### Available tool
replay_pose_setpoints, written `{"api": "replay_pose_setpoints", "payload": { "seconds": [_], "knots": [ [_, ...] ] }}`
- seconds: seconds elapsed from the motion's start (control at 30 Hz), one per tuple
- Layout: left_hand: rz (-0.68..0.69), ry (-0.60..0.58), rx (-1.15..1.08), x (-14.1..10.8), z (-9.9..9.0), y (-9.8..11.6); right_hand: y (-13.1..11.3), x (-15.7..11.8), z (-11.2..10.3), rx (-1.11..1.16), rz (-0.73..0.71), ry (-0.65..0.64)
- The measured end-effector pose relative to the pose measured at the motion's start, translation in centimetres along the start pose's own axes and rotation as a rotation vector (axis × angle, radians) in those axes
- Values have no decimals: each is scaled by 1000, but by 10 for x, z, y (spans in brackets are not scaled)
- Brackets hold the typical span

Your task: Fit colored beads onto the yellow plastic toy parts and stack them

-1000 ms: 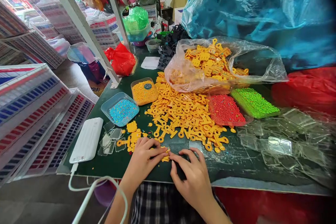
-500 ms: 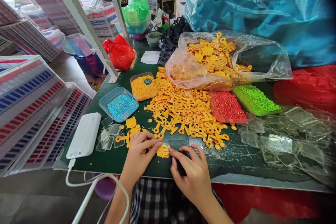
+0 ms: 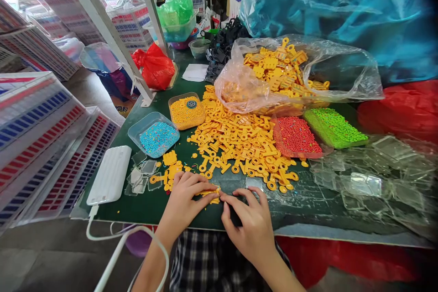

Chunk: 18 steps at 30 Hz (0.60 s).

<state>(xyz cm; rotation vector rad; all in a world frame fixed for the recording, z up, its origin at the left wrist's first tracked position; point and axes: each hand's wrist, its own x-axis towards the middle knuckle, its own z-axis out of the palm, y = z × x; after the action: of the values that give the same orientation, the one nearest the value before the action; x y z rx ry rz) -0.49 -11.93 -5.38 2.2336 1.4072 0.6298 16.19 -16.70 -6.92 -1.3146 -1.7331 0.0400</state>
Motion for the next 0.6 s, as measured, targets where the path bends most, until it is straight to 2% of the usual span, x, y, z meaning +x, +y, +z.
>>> {"api": "replay_pose_setpoints", "payload": {
  "seconds": [0.33,0.4,0.53,0.6],
  "knots": [
    [28,-58,-5,3,-1,4,0,2,0,4,-4,1],
    [24,-9,-18,1,-2,4,0,1,-1,7,6,2],
    [-47,178,-45,-1,-3,2,1,0,-1,7,18,3],
    [-62,220,-44,-2,-3,2,1,0,-1,8,21,0]
  ]
}}
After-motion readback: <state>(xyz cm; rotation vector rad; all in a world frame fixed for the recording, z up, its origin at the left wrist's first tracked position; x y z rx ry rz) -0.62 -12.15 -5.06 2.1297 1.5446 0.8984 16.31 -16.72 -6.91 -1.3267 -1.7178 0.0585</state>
